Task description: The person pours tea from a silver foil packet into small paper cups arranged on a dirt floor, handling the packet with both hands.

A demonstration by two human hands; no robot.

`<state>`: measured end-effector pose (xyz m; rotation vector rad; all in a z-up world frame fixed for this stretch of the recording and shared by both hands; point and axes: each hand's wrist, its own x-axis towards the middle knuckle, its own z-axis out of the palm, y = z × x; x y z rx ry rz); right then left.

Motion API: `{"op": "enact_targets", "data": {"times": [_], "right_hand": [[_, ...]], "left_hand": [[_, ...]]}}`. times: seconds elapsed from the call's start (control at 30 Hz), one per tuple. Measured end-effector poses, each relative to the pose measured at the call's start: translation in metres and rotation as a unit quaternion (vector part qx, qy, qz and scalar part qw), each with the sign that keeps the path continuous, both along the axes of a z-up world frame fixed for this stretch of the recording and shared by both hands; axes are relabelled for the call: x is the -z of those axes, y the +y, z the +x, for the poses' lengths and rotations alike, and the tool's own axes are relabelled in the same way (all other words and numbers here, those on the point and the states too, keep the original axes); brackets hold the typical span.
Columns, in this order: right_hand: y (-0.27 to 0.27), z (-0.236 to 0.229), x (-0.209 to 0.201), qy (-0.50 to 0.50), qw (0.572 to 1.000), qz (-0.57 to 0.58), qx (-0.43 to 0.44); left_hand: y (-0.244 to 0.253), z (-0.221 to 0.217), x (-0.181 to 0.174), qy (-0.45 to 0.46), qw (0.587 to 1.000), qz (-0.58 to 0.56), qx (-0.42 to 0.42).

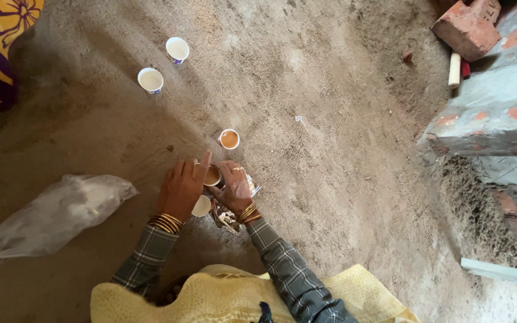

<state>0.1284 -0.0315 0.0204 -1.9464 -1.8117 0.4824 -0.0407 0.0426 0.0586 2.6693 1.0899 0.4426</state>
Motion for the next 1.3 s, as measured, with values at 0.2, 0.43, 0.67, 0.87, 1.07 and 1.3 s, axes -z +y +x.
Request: {"op": "enact_targets", "data": {"times": [0.2, 0.43, 0.67, 0.87, 1.07, 1.3], "right_hand": [[0.001, 0.002, 0.005, -0.007, 0.999, -0.036, -0.001], [0.001, 0.001, 0.007, 0.018, 0.999, -0.037, 0.009], [0.002, -0.001, 0.001, 0.009, 0.999, -0.033, 0.008], [0.001, 0.001, -0.006, 0.012, 1.0, -0.018, 0.009], [0.002, 0.001, -0.01, 0.025, 0.999, -0.015, 0.018], [-0.003, 0.013, -0.013, 0.038, 0.997, 0.057, 0.041]], "left_hand": [[-0.001, 0.0, 0.004, -0.036, 0.999, 0.003, -0.002], [0.002, -0.007, 0.015, -0.07, 0.997, -0.011, -0.018], [0.0, -0.003, 0.01, -0.04, 0.999, 0.014, 0.009], [-0.001, -0.003, 0.014, -0.061, 0.998, -0.002, 0.003], [0.002, -0.012, 0.025, -0.225, 0.966, -0.106, -0.063], [0.007, -0.021, 0.057, -0.288, 0.937, -0.148, -0.131]]}}
